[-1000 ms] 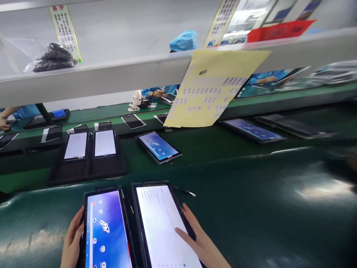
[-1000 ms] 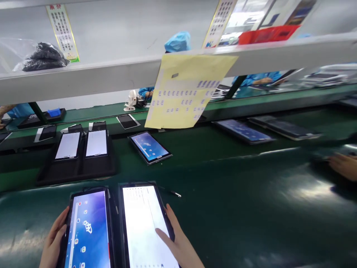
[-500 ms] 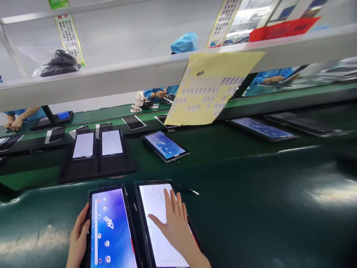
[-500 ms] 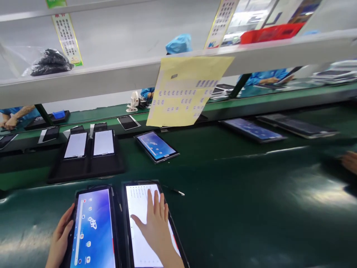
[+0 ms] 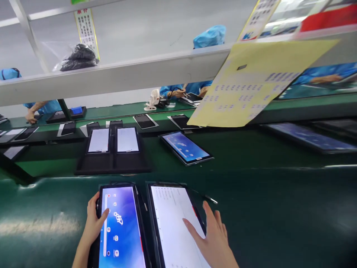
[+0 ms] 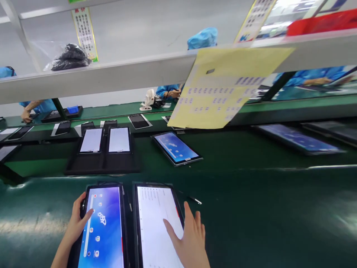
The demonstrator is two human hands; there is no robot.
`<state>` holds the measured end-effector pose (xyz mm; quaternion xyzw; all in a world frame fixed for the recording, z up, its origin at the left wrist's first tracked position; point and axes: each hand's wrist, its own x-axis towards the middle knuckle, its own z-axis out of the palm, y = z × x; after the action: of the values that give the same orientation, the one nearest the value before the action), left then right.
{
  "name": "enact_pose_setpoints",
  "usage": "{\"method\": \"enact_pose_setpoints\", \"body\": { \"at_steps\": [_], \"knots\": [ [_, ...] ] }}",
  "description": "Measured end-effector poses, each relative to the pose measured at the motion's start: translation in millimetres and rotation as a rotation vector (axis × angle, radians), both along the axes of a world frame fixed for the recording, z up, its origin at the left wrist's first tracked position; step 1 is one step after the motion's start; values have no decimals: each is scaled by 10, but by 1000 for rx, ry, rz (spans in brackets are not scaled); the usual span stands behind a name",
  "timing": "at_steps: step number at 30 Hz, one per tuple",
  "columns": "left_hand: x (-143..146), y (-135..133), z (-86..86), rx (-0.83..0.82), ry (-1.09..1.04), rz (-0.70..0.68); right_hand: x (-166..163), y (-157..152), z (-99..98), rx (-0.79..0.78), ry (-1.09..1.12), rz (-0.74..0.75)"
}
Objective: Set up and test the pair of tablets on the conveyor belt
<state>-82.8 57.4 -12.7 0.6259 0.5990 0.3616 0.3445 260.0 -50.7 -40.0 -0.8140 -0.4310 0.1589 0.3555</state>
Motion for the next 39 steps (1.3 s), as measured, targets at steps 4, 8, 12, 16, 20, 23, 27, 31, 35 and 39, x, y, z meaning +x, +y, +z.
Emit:
{"method": "enact_pose_setpoints", "body": {
  "at_steps": [4, 8, 12, 16, 20, 23, 27, 31, 35, 39],
  "knots": [
    [27, 166, -39, 15, 37, 40, 138, -153, -75, 10, 31, -14],
    [14, 187, -44, -13, 5, 63, 111, -240, -66, 133, 7, 72],
    [3, 164, -22, -58, -62, 75, -140, -191, 63, 203, -92, 480],
    [12, 147, -19, -68, -92, 107, -412, -71, 209, 280, -155, 686],
    [10, 148, -47, -50, -108, 129, -480, -8, 273, 314, -215, 719],
    [2, 156, -56, -45, -110, 140, -410, -32, 291, 330, -215, 678],
    [1, 158, -29, -57, -103, 131, -261, -111, 225, 283, -191, 561],
    [6, 155, 5, -83, -74, 122, -148, -172, 75, 219, -146, 456],
    [8, 160, 8, -73, -69, 129, -141, -204, 13, 200, -92, 392],
    [10, 168, -4, -55, -70, 132, -212, -224, 35, 176, 71, 386]
  ]
}}
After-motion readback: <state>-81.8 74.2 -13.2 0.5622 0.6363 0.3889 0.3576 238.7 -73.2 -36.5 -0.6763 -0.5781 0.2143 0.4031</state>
